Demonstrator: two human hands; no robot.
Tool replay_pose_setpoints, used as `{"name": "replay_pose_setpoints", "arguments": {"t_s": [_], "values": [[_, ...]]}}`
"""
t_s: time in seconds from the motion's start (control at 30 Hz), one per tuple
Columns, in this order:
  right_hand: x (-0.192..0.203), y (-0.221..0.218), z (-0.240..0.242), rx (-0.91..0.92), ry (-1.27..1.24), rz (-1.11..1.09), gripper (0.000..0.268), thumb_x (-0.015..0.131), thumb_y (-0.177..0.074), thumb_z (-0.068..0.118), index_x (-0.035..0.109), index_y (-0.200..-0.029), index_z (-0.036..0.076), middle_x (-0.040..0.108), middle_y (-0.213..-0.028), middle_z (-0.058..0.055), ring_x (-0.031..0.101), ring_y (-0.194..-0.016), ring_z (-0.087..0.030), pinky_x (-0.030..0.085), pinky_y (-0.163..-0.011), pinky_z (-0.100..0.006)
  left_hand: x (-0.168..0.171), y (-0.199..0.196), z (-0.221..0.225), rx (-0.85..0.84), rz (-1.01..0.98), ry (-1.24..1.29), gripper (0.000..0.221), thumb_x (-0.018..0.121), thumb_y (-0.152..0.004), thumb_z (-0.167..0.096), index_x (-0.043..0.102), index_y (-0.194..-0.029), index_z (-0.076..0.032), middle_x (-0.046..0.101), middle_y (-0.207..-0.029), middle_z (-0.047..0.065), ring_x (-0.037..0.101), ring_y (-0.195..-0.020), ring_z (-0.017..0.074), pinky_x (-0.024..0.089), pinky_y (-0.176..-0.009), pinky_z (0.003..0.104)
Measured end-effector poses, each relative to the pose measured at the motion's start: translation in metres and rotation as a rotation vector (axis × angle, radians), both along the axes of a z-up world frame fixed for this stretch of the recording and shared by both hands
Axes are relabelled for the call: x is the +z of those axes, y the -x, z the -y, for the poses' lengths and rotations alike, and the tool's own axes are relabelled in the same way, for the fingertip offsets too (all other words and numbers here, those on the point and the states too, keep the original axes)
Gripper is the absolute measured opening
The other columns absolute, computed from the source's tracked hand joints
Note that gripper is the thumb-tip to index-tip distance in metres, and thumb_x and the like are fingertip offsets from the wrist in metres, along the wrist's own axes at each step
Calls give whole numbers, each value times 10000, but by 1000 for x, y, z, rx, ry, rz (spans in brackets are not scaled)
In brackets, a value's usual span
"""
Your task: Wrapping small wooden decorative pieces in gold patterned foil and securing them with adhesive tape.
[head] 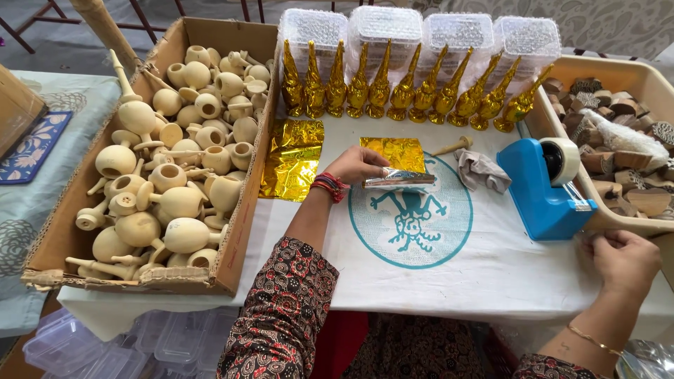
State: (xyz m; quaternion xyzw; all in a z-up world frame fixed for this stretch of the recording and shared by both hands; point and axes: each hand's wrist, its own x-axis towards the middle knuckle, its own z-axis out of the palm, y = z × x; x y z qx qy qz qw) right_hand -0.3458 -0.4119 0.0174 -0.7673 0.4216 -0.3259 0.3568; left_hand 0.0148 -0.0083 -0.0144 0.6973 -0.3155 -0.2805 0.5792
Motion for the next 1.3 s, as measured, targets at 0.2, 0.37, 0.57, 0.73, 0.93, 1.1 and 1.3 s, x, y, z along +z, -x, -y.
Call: {"name": "replay_pose_setpoints", "arguments": {"t_s": [0.2,0.37,0.57,0.73,0.93,1.1,1.3], "values": [[75,-4,-117,374,206,121,93,784,-1016,130,723,-1043,65,746,-1080,-88,715,-985,-215,616,-876,-315,-10,-6,2,-36,-48,37,381,826,-809,-107,761,-1158,32,787,-1028,101,726,-886,155,580,-808,278],[120,-82,-166,872,388,229,237,765,-938,210,691,-1143,116,694,-1299,-113,673,-1210,-256,583,-952,-380,-4,1,-3,-64,-96,49,418,853,-781,-127,727,-1158,3,775,-1011,90,730,-886,148,593,-785,272],[117,-167,-198,1218,372,205,514,779,-909,190,574,-1379,150,732,-1268,-98,706,-1211,-251,590,-1050,-418,13,16,-9,-86,32,-95,407,794,-892,-301,768,-1171,-5,750,-1027,122,673,-888,159,533,-788,297],[91,-192,-226,1269,284,-10,956,831,-797,186,305,-1594,228,742,-1198,-113,716,-1161,-247,554,-984,-432,3,8,-10,-108,110,-4,403,733,-875,-245,721,-1220,-38,781,-1102,100,734,-1001,150,572,-918,282],[59,-193,-230,1279,390,-230,1282,949,-661,157,88,-1599,307,739,-1192,-156,683,-1131,-298,510,-1022,-469,42,29,-25,512,393,-321,348,642,-912,-261,724,-1221,-124,762,-1178,81,743,-1023,221,556,-949,356],[42,-199,-213,1356,312,1,1255,864,-713,39,84,-1658,311,493,-1523,-192,721,-1092,-250,621,-917,-398,12,9,2,548,638,-343,451,762,-859,-314,702,-1243,-86,707,-1219,179,674,-1109,351,520,-989,442],[42,-203,-179,1299,127,140,1270,900,-754,95,28,-1653,306,779,-1105,-129,754,-964,-227,613,-831,-372,28,-26,35,309,580,-507,596,886,-708,-315,671,-1214,-85,717,-1164,157,698,-1059,314,527,-956,414]]}}
